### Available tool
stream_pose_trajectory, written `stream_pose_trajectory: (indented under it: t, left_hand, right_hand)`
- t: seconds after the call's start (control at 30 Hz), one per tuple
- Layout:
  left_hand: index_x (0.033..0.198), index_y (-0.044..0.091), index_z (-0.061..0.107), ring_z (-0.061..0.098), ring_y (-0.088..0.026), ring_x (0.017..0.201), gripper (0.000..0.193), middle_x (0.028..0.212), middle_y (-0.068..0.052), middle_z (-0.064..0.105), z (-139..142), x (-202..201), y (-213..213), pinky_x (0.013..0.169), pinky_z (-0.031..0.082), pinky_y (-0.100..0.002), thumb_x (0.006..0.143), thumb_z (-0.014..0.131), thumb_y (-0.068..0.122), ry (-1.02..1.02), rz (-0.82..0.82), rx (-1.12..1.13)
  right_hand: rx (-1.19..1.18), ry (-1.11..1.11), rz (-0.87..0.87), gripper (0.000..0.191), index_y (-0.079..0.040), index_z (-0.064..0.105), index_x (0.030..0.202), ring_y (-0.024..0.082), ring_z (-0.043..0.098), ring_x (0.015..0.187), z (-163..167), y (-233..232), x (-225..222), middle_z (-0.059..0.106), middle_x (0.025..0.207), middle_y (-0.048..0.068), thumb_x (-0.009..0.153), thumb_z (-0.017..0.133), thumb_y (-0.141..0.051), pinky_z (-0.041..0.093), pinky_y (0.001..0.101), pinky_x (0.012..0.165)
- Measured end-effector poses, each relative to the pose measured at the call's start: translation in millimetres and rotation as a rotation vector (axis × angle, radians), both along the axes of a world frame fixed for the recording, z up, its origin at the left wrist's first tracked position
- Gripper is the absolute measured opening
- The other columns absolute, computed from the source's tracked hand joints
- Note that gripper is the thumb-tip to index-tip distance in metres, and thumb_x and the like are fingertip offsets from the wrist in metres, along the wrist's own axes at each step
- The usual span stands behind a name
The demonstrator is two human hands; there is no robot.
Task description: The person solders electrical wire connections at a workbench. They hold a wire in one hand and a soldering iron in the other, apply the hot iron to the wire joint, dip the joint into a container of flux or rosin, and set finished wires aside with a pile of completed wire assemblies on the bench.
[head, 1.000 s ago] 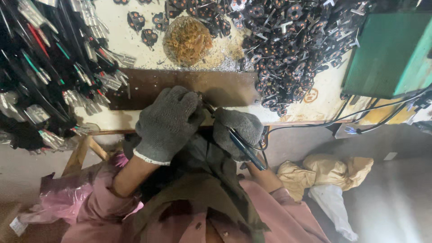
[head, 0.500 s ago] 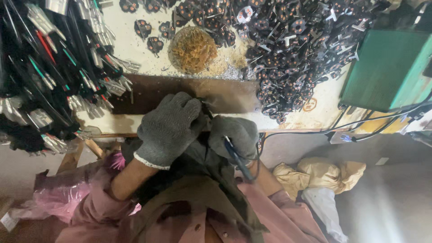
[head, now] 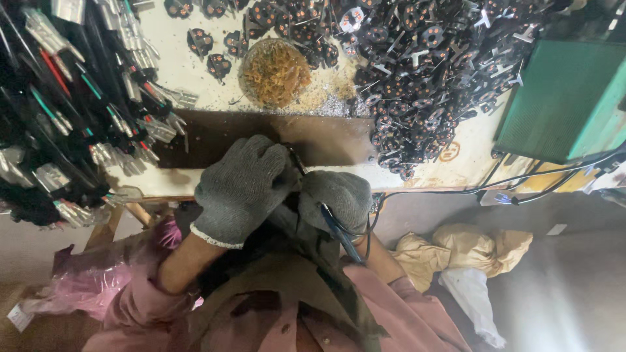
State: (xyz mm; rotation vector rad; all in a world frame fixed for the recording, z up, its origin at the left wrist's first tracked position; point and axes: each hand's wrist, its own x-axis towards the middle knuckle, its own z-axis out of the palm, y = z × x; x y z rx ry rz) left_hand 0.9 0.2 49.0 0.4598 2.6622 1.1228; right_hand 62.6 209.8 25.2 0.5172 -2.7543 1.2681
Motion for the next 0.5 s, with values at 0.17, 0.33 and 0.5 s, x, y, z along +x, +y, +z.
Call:
stream_pose_trajectory:
  t: [0.17,0.33,0.5]
  left_hand:
    - [0.101,0.012,0.066,0.063,-0.031,0.088,0.033,0.097,-0.009,0.061,-1,2,-1,0.066,0.053,-0.044,0.076,0.080,0.028,-0.008,-0.006,-0.007]
    - [0.100,0.013,0.065,0.064,-0.030,0.090,0.026,0.098,-0.008,0.062,1,0,0,0.068,0.054,-0.043,0.079,0.078,0.023,0.052,0.028,0.010]
    - [0.106,0.013,0.066,0.065,-0.028,0.092,0.023,0.102,-0.008,0.063,9,-4,-2,0.072,0.056,-0.042,0.085,0.075,0.016,0.150,0.083,0.044]
  right_hand:
    - [-0.016,-0.208,0.023,0.019,-0.014,0.069,0.085,0.029,0.072,0.075,0,8,2,0.071,0.084,0.006,0.073,0.084,-0.013,0.054,0.0381,0.065]
    - [0.069,0.018,0.009,0.019,-0.010,0.069,0.101,0.029,0.073,0.080,1,4,1,0.074,0.093,0.010,0.084,0.077,-0.015,0.057,0.0382,0.070]
    - [-0.378,-0.188,-0.412,0.023,-0.004,0.062,0.108,0.022,0.064,0.082,16,2,2,0.065,0.095,0.008,0.093,0.068,-0.020,0.053,0.0337,0.070]
